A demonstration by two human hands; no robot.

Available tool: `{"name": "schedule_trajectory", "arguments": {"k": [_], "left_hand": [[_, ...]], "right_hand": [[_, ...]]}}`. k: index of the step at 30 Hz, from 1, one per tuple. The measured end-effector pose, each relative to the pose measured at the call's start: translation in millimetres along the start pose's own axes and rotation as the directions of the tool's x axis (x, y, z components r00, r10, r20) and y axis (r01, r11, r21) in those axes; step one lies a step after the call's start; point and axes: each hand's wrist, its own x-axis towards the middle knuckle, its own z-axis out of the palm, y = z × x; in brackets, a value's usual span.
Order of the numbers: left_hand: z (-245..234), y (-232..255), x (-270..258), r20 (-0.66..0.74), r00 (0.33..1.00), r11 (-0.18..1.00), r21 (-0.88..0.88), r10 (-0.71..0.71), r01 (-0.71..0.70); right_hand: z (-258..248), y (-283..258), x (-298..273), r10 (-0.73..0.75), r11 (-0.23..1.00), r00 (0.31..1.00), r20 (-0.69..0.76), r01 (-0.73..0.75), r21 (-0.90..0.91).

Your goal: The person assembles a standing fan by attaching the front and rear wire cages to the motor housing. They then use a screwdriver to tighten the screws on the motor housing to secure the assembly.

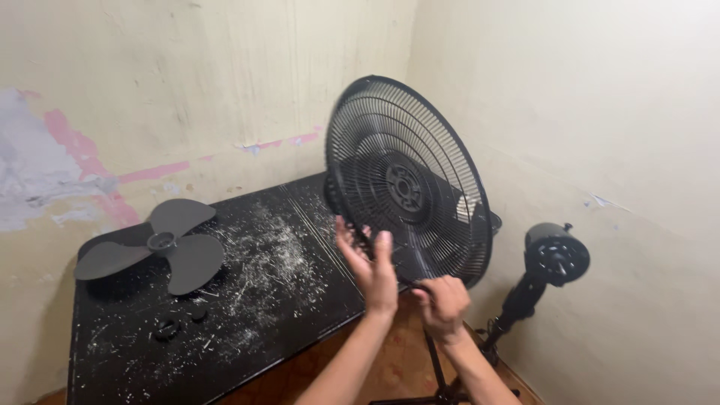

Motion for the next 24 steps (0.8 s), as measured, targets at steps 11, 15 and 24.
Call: {"name": "schedule_trajectory", "arguments": {"k": [11,15,24], "left_hand": [[1,-72,65,0.260,0.965,0.992,0.112,0.032,-0.063],[-36,-127,103,0.080,0.994,0.933,0.358,-0.078,0.045],[-83,-192,140,-0.081,0.901,0.853,0.298,-0.426,0.430]], "right_hand": [[8,108,8,0.457,0.882,0.790,-0.409,-0.346,0.318],[-1,139,17,0.574,0.817,0.671,-0.469,-0.431,0.382],[12,189,38,0.925,0.099,0.374,0.065,-0.402,0.910]]}}
